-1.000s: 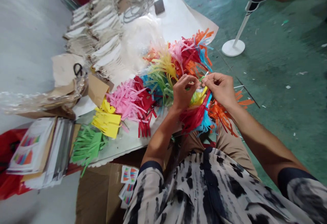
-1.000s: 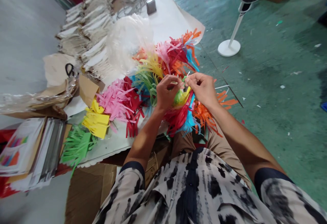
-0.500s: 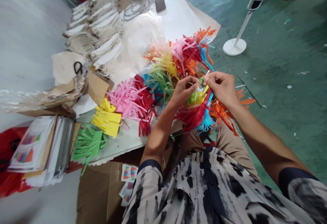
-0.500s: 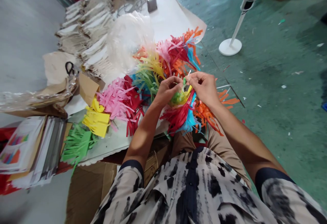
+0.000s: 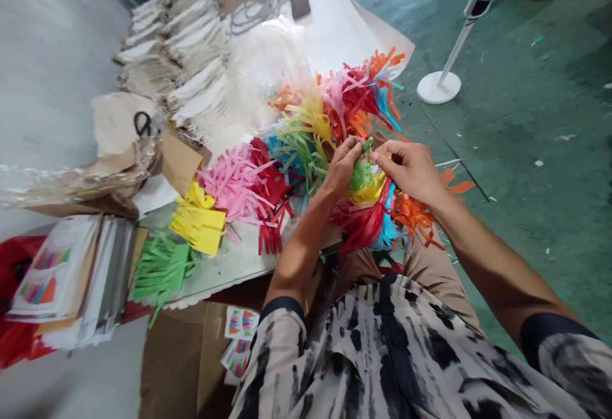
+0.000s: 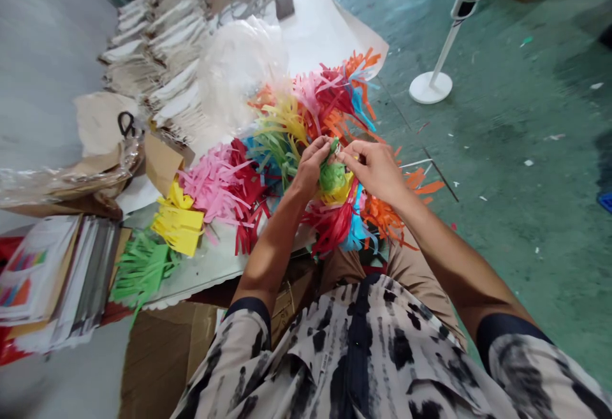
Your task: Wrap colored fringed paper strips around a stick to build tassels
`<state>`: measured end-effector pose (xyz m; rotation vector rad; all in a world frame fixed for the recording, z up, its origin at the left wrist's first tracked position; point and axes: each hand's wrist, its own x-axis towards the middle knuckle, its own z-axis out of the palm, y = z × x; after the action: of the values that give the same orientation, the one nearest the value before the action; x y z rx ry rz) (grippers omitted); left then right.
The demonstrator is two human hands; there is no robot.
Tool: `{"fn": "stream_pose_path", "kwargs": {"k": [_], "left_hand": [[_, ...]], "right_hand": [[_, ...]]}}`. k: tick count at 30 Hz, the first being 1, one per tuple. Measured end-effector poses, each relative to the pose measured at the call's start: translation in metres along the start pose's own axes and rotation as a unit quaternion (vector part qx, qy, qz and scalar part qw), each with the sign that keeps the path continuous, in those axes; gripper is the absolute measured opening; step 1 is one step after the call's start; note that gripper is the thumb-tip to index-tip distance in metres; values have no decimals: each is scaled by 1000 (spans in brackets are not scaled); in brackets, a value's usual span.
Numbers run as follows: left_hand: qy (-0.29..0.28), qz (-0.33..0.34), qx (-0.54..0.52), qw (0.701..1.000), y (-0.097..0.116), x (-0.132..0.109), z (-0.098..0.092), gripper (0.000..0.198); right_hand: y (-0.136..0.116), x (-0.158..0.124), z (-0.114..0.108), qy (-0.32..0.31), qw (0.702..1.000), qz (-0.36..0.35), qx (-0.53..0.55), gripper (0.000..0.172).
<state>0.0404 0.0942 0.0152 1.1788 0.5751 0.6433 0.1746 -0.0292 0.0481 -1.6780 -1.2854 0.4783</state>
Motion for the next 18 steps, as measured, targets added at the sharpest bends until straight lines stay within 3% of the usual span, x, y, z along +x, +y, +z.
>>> {"fn": "stream_pose_path", "kwargs": {"k": [11, 18], "left_hand": [[-47, 83, 61, 994, -16, 9, -12, 40], [-51, 104, 69, 991, -18, 6, -12, 29]], "right_hand": [[-1, 1, -3, -43, 999, 18, 23, 37], [5, 3, -1, -46, 998, 27, 30, 30]]}}
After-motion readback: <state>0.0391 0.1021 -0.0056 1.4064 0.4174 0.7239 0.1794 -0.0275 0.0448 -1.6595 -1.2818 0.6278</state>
